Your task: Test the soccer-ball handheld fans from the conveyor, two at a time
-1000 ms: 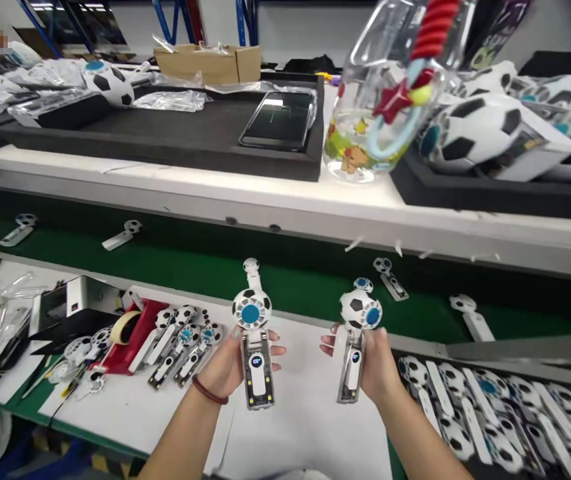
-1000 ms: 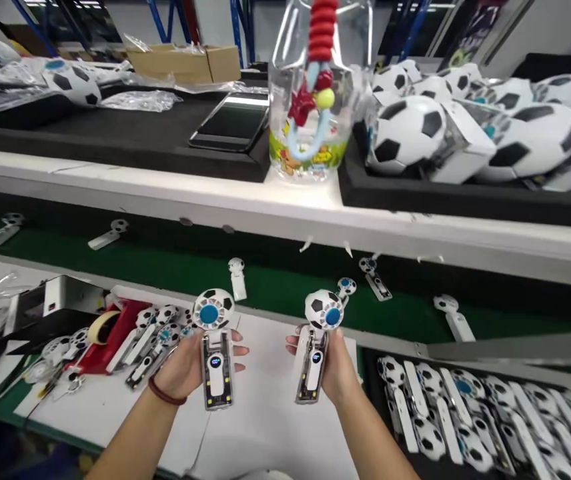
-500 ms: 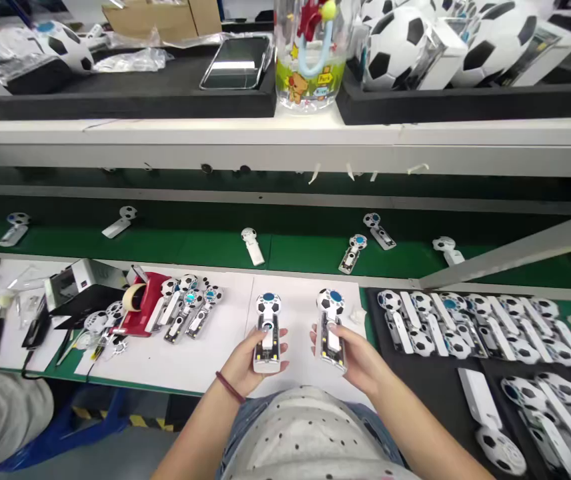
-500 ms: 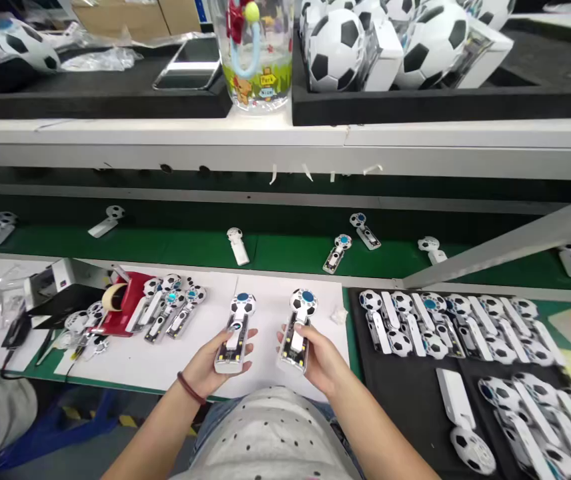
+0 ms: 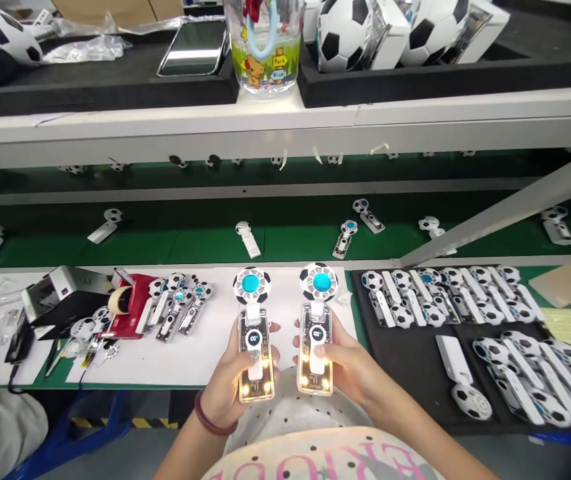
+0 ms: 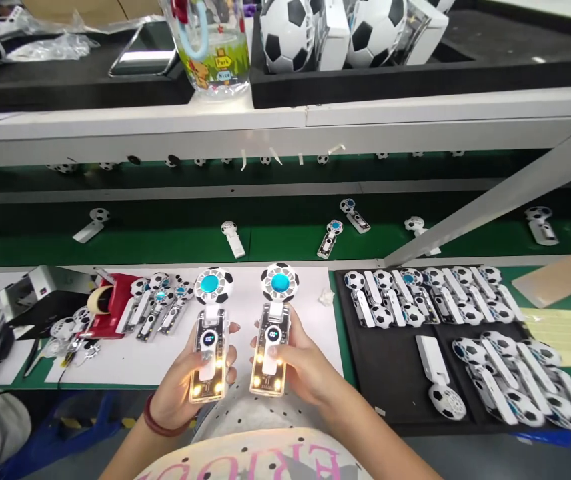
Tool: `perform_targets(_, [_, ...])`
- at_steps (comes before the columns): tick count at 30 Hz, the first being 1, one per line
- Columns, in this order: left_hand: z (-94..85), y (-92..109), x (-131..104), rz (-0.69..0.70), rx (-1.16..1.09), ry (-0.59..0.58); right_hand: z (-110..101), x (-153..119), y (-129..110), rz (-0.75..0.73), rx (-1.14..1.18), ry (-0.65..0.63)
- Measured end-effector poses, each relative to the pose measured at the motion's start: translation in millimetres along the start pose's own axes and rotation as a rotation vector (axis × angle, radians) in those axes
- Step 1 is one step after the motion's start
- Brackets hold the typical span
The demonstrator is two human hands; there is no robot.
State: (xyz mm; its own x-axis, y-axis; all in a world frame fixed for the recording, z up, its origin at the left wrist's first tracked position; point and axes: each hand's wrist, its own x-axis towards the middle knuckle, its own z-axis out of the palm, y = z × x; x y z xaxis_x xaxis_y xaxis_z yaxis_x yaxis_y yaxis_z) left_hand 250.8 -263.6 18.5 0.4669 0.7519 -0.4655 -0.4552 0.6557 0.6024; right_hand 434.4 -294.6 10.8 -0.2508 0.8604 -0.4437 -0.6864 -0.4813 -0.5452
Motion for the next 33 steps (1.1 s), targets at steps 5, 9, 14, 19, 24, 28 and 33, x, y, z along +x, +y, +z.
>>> perform_targets(5, [11.1, 3, -9, 0.017, 0.012, -0.053, 14, -8, -2, 0.000, 0.006, -0.082])
perform_targets(9, [16.1, 6, -14, 0.009, 0.018, -0.063, 20, -12, -4, 0.011, 0.002, -0.133])
perform_targets(14, [22.3, 10, -20, 0.022, 0.028, -0.053, 22, -16, -6, 0.012, 0.016, -0.170])
perform_targets(19, [23.0, 9, -22, 0.026, 0.042, -0.018, 22, -19, -6, 0.015, -0.004, -0.197])
perform_targets(24, [19.1, 8, -24, 0.022, 0.079, -0.043, 22, -21, -6, -0.001, -0.014, -0.178])
perform_targets(28, [21.7, 8, -25, 0.036, 0.064, 0.004, 22, -21, -6, 0.010, -0.052, -0.172])
perform_targets(33, [22.2, 9, -24, 0.015, 0.105, -0.022, 21, -22, -3, 0.000, -0.056, -0.171])
